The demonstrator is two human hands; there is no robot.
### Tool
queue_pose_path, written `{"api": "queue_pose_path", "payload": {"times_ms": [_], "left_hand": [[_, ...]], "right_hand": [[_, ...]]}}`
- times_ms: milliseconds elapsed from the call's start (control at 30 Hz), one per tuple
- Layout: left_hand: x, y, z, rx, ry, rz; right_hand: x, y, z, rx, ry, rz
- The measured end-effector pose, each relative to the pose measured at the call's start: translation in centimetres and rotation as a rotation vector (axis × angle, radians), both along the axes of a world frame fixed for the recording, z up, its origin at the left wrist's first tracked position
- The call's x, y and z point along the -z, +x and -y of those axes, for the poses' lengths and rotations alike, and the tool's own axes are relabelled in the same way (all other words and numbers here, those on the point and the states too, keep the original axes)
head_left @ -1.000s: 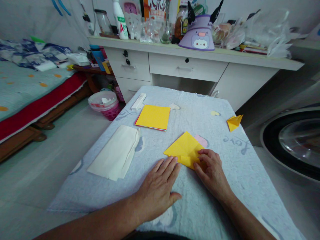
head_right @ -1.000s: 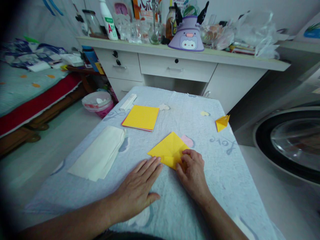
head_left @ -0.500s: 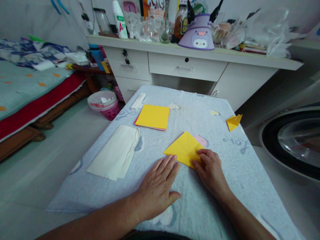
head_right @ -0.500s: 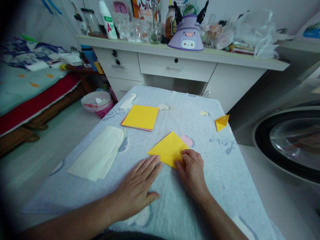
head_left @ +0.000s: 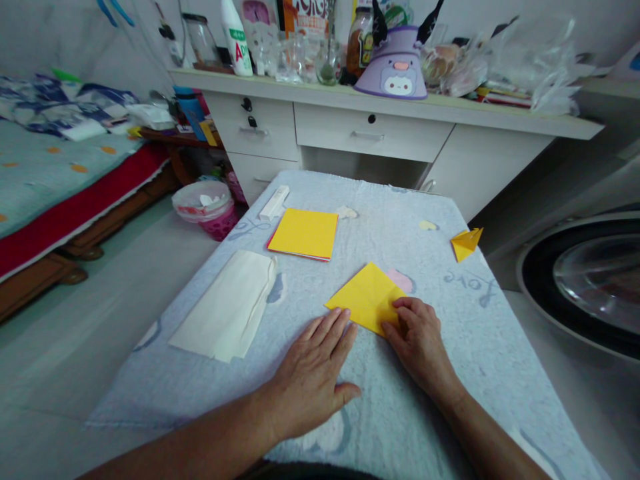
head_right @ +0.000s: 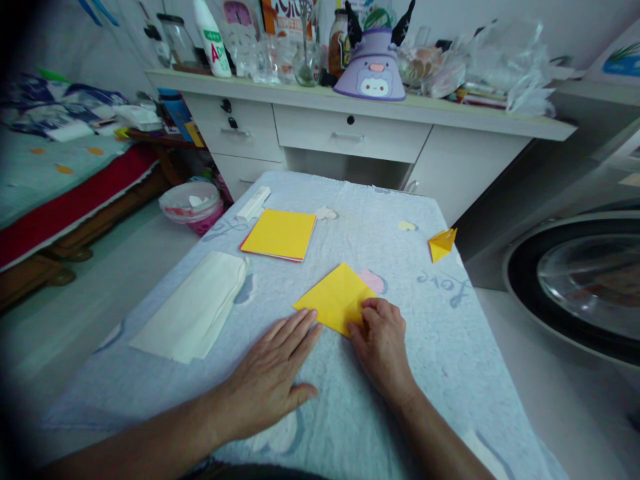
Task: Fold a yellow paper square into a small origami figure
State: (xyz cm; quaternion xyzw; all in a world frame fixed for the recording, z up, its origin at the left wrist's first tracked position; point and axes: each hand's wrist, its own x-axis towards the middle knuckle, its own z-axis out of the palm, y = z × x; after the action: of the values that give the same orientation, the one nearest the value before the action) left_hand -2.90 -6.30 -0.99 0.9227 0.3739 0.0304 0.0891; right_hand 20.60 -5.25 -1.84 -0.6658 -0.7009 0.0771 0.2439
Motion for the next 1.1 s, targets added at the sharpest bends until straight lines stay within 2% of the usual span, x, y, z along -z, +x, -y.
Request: {"api": "queue_pose_path", "payload": {"times_ms": [1100], "left_hand": [[-0.63,-0.09,-0.30,-0.028,-0.040,-0.006]], "right_hand": [[-0.06,0.09,-0.04,-0.018,-0.010,0.029]]}}
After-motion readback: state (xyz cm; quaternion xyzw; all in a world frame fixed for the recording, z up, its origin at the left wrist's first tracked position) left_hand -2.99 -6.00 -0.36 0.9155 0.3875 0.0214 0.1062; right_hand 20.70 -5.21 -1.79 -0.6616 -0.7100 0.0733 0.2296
